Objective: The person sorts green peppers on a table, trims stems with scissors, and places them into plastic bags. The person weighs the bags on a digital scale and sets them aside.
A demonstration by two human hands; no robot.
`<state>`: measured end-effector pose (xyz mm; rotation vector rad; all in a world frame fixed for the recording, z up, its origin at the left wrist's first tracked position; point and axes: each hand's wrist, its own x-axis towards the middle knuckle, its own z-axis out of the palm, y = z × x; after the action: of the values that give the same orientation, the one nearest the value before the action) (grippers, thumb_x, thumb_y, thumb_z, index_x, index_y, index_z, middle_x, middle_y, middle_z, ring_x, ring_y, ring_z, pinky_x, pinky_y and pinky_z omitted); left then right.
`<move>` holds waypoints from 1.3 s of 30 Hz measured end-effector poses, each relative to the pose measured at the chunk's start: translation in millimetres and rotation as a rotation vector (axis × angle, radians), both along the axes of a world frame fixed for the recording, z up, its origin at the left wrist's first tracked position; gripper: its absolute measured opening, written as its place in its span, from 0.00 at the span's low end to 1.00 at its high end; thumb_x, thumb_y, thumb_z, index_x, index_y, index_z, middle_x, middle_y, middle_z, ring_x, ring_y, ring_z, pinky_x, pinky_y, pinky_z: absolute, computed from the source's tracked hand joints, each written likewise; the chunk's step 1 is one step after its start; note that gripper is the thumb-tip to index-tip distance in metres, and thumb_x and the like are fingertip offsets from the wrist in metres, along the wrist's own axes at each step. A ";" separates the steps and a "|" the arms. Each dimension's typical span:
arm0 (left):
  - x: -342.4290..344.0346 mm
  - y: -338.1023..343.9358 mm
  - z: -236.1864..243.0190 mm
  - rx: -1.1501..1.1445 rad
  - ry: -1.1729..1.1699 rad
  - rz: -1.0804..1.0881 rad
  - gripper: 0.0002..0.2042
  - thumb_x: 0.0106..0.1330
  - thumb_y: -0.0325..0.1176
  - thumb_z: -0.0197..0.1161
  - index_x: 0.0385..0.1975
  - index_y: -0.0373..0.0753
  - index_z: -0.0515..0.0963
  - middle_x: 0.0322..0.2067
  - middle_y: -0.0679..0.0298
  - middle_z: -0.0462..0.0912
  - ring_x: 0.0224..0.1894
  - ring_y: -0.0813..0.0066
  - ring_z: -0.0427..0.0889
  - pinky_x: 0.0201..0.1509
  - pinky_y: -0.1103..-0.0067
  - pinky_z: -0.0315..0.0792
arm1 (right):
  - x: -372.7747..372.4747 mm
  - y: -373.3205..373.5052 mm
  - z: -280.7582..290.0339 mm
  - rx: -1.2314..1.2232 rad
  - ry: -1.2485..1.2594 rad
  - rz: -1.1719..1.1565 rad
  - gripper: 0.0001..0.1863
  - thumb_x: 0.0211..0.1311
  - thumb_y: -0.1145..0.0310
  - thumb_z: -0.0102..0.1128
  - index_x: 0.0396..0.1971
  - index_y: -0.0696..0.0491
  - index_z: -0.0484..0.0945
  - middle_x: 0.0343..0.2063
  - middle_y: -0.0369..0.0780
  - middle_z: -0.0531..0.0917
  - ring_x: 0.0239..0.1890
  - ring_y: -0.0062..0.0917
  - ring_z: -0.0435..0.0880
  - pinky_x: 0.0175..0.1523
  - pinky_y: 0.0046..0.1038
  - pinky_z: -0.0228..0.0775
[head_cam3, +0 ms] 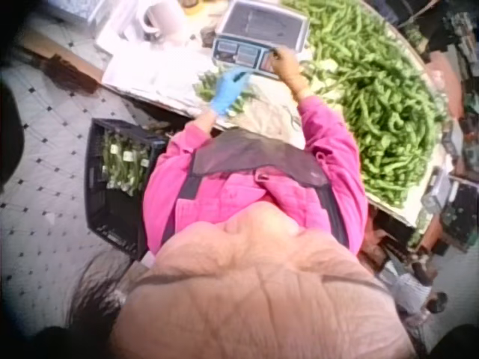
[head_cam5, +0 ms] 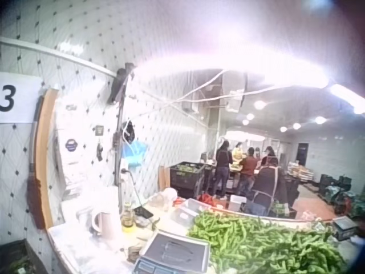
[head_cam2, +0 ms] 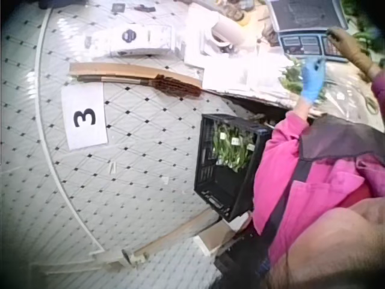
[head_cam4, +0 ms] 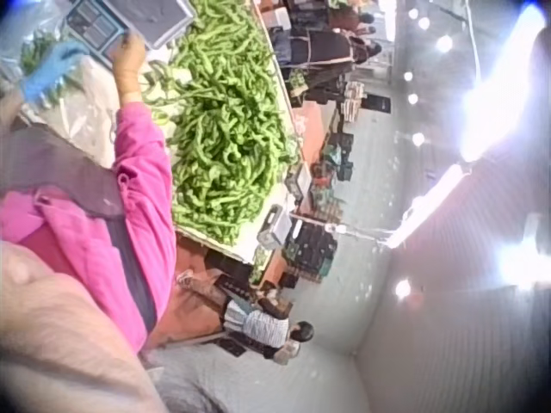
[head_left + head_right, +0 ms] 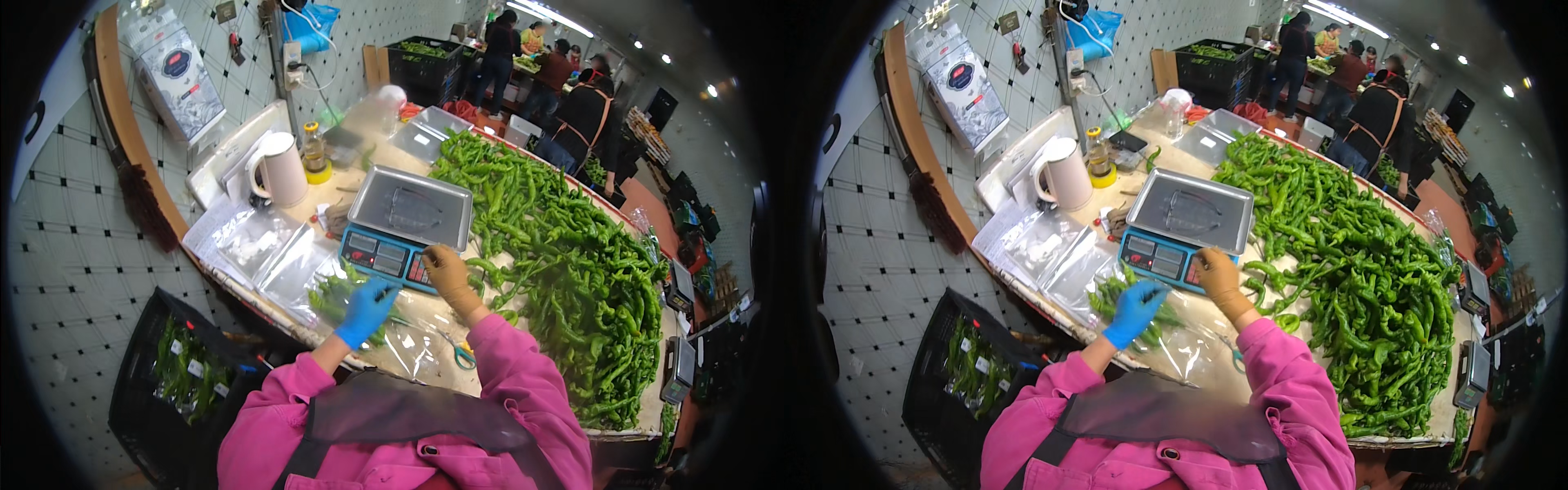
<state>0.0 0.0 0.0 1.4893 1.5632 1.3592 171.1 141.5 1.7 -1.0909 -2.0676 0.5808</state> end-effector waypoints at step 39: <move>135.1 -37.8 195.3 0.287 -0.279 -0.509 0.07 0.64 0.20 0.62 0.40 0.34 0.81 0.36 0.63 0.82 0.39 0.73 0.78 0.45 0.78 0.71 | 218.3 -216.8 132.6 -0.014 0.568 -0.208 0.06 0.60 0.79 0.65 0.37 0.58 0.83 0.30 0.35 0.83 0.32 0.16 0.79 0.38 0.21 0.71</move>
<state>135.1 -37.8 195.3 1.6333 0.7678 1.4379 389.5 -75.2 134.4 -0.9910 -1.4458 0.7039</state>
